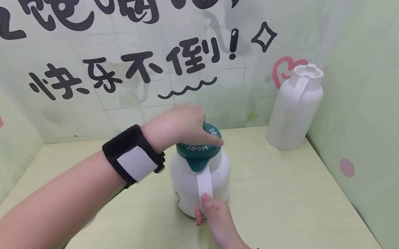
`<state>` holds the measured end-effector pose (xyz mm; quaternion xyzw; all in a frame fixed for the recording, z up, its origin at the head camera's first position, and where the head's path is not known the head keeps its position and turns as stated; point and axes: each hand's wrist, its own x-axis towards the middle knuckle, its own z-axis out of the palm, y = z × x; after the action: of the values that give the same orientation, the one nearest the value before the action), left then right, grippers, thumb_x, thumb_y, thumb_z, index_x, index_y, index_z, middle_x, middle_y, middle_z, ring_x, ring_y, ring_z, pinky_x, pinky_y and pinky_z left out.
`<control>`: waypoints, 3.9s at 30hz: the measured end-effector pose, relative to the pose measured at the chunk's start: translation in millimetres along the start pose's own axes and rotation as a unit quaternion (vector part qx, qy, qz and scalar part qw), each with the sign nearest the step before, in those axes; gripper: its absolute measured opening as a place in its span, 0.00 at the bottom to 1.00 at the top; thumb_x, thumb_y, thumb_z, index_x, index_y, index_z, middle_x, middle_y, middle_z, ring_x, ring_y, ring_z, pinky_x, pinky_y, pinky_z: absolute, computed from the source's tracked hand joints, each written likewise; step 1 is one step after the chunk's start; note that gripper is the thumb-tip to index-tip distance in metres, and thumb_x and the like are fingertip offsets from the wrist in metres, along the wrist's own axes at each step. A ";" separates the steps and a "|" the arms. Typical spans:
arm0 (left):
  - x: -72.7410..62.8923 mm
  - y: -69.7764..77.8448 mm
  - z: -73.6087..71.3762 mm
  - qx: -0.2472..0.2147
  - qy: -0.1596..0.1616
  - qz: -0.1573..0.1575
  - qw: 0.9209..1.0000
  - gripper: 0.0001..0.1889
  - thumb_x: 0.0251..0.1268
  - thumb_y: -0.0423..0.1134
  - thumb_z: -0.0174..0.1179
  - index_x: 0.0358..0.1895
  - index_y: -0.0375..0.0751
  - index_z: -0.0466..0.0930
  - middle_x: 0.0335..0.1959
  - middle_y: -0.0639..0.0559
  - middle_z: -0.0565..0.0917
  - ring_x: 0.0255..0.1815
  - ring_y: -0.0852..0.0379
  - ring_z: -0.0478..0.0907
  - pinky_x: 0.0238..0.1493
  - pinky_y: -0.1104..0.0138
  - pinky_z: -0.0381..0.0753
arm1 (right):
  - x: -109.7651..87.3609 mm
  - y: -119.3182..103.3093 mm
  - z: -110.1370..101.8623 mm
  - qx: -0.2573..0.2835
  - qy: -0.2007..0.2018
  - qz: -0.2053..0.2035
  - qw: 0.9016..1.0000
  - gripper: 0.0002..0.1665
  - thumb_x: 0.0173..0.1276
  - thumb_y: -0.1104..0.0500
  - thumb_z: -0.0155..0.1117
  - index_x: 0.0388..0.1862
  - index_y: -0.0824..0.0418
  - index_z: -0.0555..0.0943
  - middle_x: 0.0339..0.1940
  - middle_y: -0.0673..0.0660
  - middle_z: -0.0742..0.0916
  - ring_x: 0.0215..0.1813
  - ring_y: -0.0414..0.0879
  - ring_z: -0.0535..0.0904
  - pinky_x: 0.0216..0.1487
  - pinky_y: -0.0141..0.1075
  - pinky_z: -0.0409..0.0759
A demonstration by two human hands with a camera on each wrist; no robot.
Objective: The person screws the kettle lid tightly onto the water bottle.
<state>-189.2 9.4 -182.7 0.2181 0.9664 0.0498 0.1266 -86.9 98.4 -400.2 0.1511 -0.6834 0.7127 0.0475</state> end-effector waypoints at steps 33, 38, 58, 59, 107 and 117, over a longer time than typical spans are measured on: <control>7.0 -0.8 0.0 0.020 -0.048 0.028 0.998 0.27 0.57 0.57 0.65 0.51 0.41 0.75 0.43 0.51 0.77 0.43 0.53 0.74 0.42 0.64 0.76 | 1.8 0.5 -1.0 -0.005 0.001 -0.005 1.000 0.40 0.79 0.43 0.31 0.17 0.72 0.69 0.16 0.64 0.73 0.22 0.50 0.73 0.38 0.36 0.72; 8.0 -2.0 -0.6 0.019 -0.057 0.035 0.998 0.28 0.56 0.57 0.66 0.52 0.41 0.74 0.43 0.50 0.77 0.44 0.53 0.74 0.42 0.63 0.77 | 1.2 0.5 -0.8 -0.002 0.001 -0.003 1.000 0.40 0.79 0.43 0.32 0.17 0.72 0.69 0.16 0.64 0.73 0.22 0.50 0.73 0.38 0.36 0.71; 12.1 -8.1 -3.9 0.031 -0.084 0.082 0.993 0.26 0.54 0.53 0.69 0.50 0.41 0.73 0.42 0.51 0.78 0.43 0.54 0.75 0.42 0.63 0.77 | 0.0 1.0 -0.2 0.000 0.001 -0.001 1.000 0.41 0.79 0.43 0.32 0.17 0.72 0.69 0.15 0.64 0.73 0.22 0.49 0.73 0.39 0.35 0.71; 12.4 -8.3 -4.2 0.032 -0.087 0.084 0.992 0.26 0.54 0.52 0.69 0.50 0.41 0.73 0.43 0.51 0.78 0.44 0.54 0.75 0.43 0.63 0.77 | -0.1 1.2 -0.3 0.000 0.000 -0.003 1.000 0.41 0.79 0.43 0.31 0.17 0.72 0.69 0.15 0.64 0.73 0.22 0.49 0.73 0.39 0.35 0.71; 5.3 9.4 -15.6 0.023 -0.111 -0.007 0.994 0.31 0.56 0.62 0.63 0.60 0.50 0.73 0.50 0.53 0.76 0.48 0.53 0.72 0.46 0.60 0.76 | -1.1 0.8 0.9 -0.005 0.006 -0.005 1.000 0.40 0.80 0.44 0.30 0.17 0.71 0.68 0.15 0.62 0.73 0.21 0.50 0.74 0.38 0.36 0.72; 4.3 19.2 -8.0 0.025 -0.079 -0.058 0.995 0.23 0.55 0.57 0.65 0.48 0.45 0.79 0.44 0.52 0.77 0.44 0.53 0.73 0.43 0.62 0.77 | -0.4 1.0 2.1 -0.007 0.004 -0.008 1.000 0.41 0.79 0.42 0.30 0.17 0.71 0.68 0.14 0.62 0.72 0.21 0.50 0.73 0.38 0.36 0.71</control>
<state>-187.2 28.3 -173.0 0.1679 0.9653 0.0005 0.1998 -86.5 96.4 -401.2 0.1537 -0.6866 0.7083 0.0570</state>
